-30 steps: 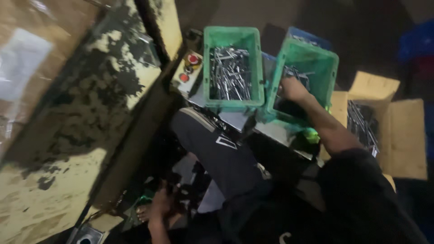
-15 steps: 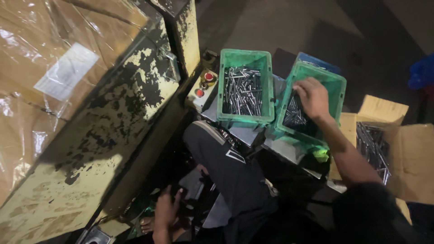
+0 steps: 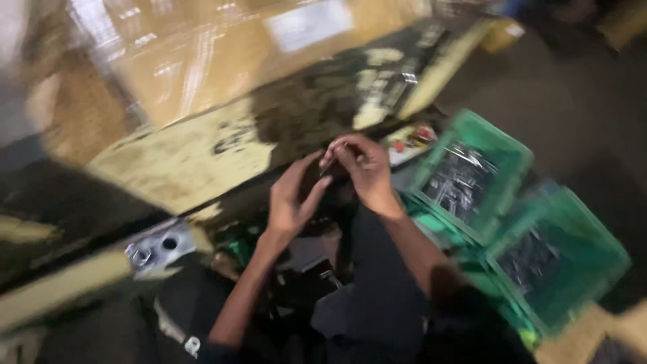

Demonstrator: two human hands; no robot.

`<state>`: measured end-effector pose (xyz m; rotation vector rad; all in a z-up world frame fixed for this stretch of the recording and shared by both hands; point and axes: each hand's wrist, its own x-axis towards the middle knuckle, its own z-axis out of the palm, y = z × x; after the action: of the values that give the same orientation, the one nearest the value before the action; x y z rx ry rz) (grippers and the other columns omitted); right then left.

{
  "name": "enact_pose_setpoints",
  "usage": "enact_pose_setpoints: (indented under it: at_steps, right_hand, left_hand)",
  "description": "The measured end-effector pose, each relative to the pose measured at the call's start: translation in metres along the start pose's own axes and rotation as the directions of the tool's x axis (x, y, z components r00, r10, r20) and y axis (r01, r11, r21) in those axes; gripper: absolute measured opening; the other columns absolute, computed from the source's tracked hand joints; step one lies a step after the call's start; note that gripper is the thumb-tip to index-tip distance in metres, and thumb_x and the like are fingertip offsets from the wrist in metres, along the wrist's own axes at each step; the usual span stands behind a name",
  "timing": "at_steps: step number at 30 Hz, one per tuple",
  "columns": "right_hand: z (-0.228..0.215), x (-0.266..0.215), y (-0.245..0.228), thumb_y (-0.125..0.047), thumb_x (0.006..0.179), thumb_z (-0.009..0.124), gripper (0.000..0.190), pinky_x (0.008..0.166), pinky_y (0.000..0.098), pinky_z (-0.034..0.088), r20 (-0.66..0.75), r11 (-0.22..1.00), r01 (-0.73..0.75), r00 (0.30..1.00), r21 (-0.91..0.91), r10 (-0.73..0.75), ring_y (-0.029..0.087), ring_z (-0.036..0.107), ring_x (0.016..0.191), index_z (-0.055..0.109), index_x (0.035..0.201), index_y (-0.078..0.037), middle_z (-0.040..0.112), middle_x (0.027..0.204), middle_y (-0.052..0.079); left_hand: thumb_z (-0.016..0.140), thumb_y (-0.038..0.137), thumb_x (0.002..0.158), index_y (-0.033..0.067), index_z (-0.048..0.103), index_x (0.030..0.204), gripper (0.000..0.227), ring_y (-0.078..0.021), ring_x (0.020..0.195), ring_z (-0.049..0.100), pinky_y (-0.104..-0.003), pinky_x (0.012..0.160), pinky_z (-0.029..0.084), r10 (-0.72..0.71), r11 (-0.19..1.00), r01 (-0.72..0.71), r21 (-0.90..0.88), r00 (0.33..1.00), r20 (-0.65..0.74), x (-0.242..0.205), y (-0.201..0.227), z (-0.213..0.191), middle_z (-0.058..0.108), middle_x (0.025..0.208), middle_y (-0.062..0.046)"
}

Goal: The person sits on the floor and repeatedly picks up metal rods from green bins, inserts them into a machine, and retrieves the processed rods. The person handles the rods one at a time, placing them into the machine and then collecting the output.

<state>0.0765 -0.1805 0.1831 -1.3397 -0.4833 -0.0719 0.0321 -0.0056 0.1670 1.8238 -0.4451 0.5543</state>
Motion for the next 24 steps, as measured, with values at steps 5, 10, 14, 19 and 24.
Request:
enact_pose_setpoints:
  at_steps: [5,10,14,19,24]
  right_hand:
    - [0.063,0.047,-0.029,-0.007,0.110,0.063,0.013,0.083,0.0324,0.062,0.004,0.984,0.179,0.984,0.006,-0.179,0.020,0.073,0.093,0.064,0.116,0.004,0.071,0.100,0.012]
    - [0.094,0.068,-0.064,0.007,0.103,0.070,0.027,0.094,0.0309,0.060,0.139,0.966,0.260,0.956,0.011,-0.259,0.019,0.071,0.102,0.063,0.129,0.005,0.071,0.108,0.013]
    - [0.104,0.067,-0.061,0.015,0.099,0.070,0.028,0.097,0.0349,0.062,0.128,0.957,0.286,0.948,0.056,-0.291,0.023,0.074,0.103,0.064,0.126,0.007,0.073,0.108,0.016]
    - [0.112,0.059,-0.046,0.013,0.102,0.069,0.031,0.096,0.0379,0.064,0.148,0.938,0.228,0.951,0.260,-0.272,0.026,0.074,0.106,0.062,0.131,0.004,0.072,0.112,0.018]
    - [0.124,0.054,-0.046,0.007,0.103,0.068,0.037,0.087,0.0361,0.065,0.180,0.941,0.079,0.973,0.330,-0.145,0.029,0.074,0.106,0.057,0.138,0.004,0.073,0.112,0.022]
  left_hand:
    - [0.075,-0.002,0.095,-0.0013,0.069,0.121,0.027,-0.0269,0.099,0.076,-0.032,0.087,0.059,0.088,0.996,-0.073,0.058,0.943,-0.322,0.038,0.056,-0.054,0.075,0.111,-0.017]
    - [0.079,-0.004,0.095,-0.0010,0.072,0.116,0.023,-0.0231,0.099,0.076,-0.027,0.083,0.059,0.177,0.979,-0.112,0.173,0.883,-0.435,0.054,0.087,-0.103,0.075,0.110,-0.014]
    - [0.085,-0.003,0.090,0.0000,0.073,0.112,0.025,-0.0231,0.099,0.076,-0.029,0.085,0.060,0.159,0.981,-0.091,0.171,0.882,-0.444,0.047,0.094,-0.122,0.075,0.108,-0.013]
    - [0.087,-0.005,0.088,-0.0001,0.072,0.110,0.027,-0.0212,0.095,0.077,-0.027,0.084,0.061,0.133,0.989,-0.082,0.125,0.865,-0.483,0.035,0.089,-0.126,0.075,0.108,-0.012]
    - [0.085,-0.007,0.090,-0.0001,0.071,0.113,0.028,-0.0210,0.099,0.078,-0.028,0.088,0.062,0.125,0.991,-0.077,0.110,0.828,-0.546,0.024,0.091,-0.133,0.076,0.107,-0.012]
